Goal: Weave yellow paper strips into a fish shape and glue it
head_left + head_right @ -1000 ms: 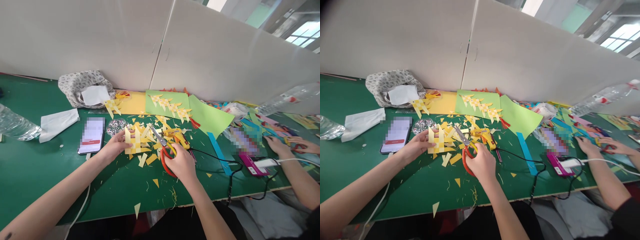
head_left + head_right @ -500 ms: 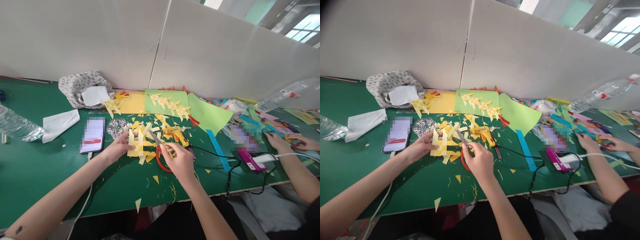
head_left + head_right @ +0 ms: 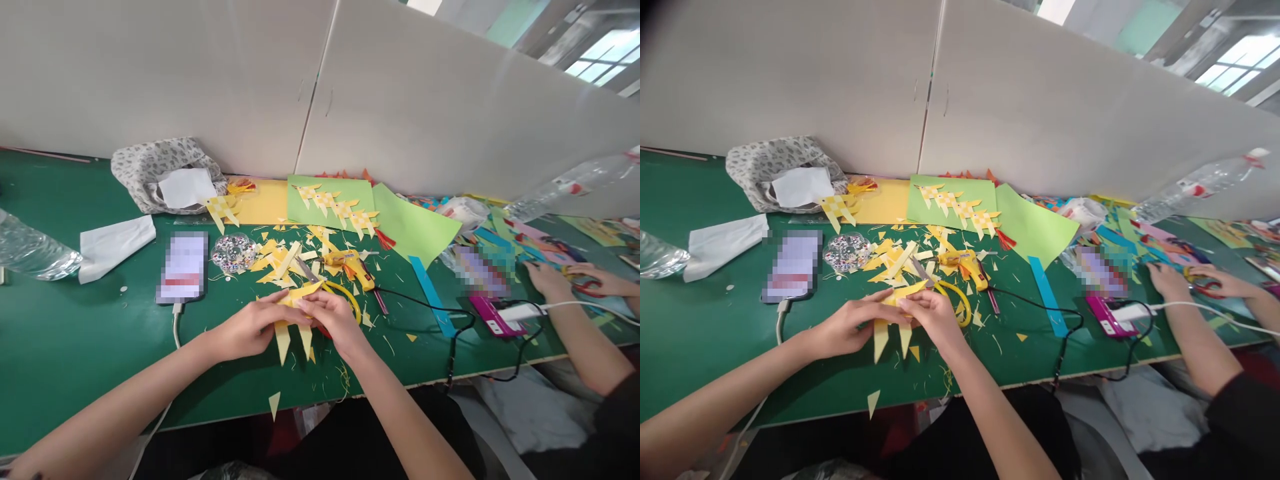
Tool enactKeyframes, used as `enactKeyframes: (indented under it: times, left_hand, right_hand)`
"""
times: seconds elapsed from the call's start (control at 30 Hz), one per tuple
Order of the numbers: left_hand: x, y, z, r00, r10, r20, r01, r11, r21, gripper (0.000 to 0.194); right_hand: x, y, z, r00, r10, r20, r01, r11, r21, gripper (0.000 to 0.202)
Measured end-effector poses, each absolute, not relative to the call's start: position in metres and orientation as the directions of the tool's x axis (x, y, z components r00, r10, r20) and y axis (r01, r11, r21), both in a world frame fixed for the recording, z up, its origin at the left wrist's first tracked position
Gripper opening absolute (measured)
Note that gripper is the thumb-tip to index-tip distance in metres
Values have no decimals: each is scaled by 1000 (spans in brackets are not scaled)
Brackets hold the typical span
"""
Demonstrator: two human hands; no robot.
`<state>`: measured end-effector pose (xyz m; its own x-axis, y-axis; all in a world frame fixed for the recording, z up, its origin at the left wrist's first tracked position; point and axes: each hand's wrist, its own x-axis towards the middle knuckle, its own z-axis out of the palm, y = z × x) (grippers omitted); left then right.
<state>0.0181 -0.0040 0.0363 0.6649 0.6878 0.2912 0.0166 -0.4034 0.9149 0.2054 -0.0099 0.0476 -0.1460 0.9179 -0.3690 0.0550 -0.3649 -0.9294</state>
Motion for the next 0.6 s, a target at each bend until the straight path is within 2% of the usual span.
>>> enactKeyframes:
  times: [0.07,0.13,0.2,0.27,0.37,0.47,0.6]
  left_hand:
    - [21,-7,35,698,638,326,39,-488,872,61]
    - [22,-7,32,677,647,351,51,-517,854,57]
    - [22,-5,30,590,713,379,72,-514,855,45]
    - [21,-2,28,425,828,366,123,-453,883,32]
    - [20,5,28,215,957,194,132,-226,965,20]
    - [20,11,27,277,960,-36,56,21,998,24]
    - [22,13,25,354,917,-181,39,179,983,26]
  right_hand:
    - [206,-9,46,-80,943,-322,51,-319,-946,25]
    - [209,-7,47,-4,963,-268,69,-267,-961,26]
    - [212,-5,50,88,972,-219,78,-226,-971,28]
    - [215,-4,52,161,967,-198,60,-210,-976,30]
    - [217,-3,54,190,960,-207,25,-215,-976,30]
    - [216,-3,51,167,965,-203,39,-212,-977,31]
    - [212,-4,41,111,977,-181,73,-189,-979,32]
